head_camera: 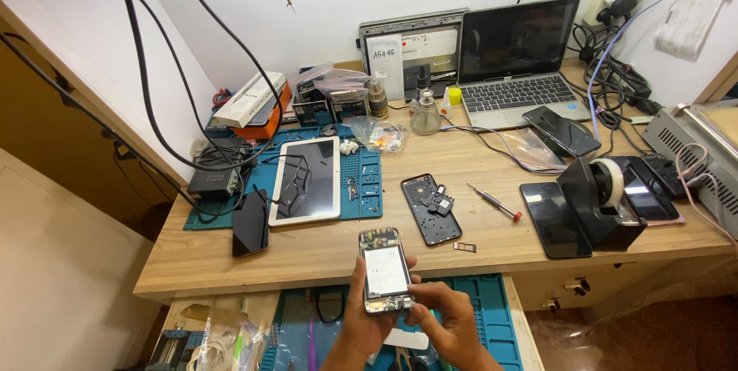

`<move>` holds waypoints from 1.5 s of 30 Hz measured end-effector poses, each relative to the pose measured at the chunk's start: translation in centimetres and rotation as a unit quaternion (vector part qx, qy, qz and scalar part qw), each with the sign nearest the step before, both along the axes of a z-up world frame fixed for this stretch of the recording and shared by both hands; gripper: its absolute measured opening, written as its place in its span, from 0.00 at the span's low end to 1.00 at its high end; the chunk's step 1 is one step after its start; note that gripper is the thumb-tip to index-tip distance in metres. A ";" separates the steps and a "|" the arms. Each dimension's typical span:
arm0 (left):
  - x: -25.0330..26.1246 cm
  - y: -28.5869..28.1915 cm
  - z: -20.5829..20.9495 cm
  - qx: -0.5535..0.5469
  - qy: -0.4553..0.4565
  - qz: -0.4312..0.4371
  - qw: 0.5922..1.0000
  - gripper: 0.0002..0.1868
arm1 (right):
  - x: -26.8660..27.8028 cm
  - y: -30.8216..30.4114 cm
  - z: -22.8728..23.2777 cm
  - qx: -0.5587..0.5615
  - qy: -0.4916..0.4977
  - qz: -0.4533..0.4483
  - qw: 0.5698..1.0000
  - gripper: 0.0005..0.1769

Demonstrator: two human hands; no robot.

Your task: The person disassembles a smartphone, removes the back cover, and uses a metal spudger to pry and disconnect internal components. They handle the phone's battery and motherboard while working at a cluttered desk.

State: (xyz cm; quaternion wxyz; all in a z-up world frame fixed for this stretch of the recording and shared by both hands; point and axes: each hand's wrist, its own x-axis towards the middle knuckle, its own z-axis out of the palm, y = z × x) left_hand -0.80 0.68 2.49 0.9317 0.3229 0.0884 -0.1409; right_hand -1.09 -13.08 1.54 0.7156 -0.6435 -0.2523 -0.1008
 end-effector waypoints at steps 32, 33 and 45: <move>-0.7 -1.7 -0.8 0.073 0.016 -0.096 0.993 0.30 | 2.3 -2.3 0.0 0.075 0.280 0.024 0.957 0.29; -0.7 -1.7 -0.8 0.074 0.028 -0.098 0.992 0.31 | 2.3 -2.3 0.0 0.080 0.284 0.028 0.955 0.28; -0.7 -1.8 -1.3 0.118 0.030 -0.112 0.986 0.32 | 2.3 -2.4 -0.3 0.063 0.284 -0.005 0.957 0.25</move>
